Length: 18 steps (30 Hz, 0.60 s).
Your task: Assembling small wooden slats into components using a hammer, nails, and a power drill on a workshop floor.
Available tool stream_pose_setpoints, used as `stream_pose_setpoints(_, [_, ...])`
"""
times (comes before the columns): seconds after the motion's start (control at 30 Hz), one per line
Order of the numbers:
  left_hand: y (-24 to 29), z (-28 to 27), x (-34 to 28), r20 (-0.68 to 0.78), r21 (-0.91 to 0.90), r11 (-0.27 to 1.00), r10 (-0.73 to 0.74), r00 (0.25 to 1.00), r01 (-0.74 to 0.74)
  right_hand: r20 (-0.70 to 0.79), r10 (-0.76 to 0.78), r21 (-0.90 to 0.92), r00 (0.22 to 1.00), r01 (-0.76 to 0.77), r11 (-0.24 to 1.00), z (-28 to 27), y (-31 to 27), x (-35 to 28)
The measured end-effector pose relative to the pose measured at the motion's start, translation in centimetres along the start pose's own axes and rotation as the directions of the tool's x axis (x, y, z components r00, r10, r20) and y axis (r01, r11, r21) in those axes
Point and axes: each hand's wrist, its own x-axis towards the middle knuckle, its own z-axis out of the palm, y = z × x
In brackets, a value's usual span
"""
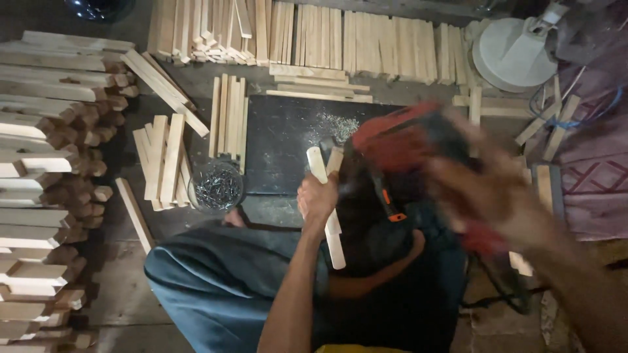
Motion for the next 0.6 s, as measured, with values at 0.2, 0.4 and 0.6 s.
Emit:
stream_pose_setpoints(0.2, [-3.0, 2.7, 4.7, -0.056, 0.053, 0.996, 0.080, 0.995, -0.077, -0.344, -0.114, 0.400, 0.932, 0.255, 0.880, -5.8, 5.0, -5.1])
stream_pose_setpoints(0.4, [-2.1, 1.4, 3.0, -0.034, 0.032, 0.997, 0.072, 0.997, -0.071, -0.128, 0.054, 0.964, 0.990, 0.111, 0.240, -14.1, 34.3, -4.8])
stream_pose_setpoints(0.6, [-3.3, 2.0, 5.0, -0.035, -0.029, 0.998, 0.061, 0.998, -0.062, -0.057, 0.026, 0.987, 0.998, 0.053, 0.151, -16.5, 53.4, -4.2])
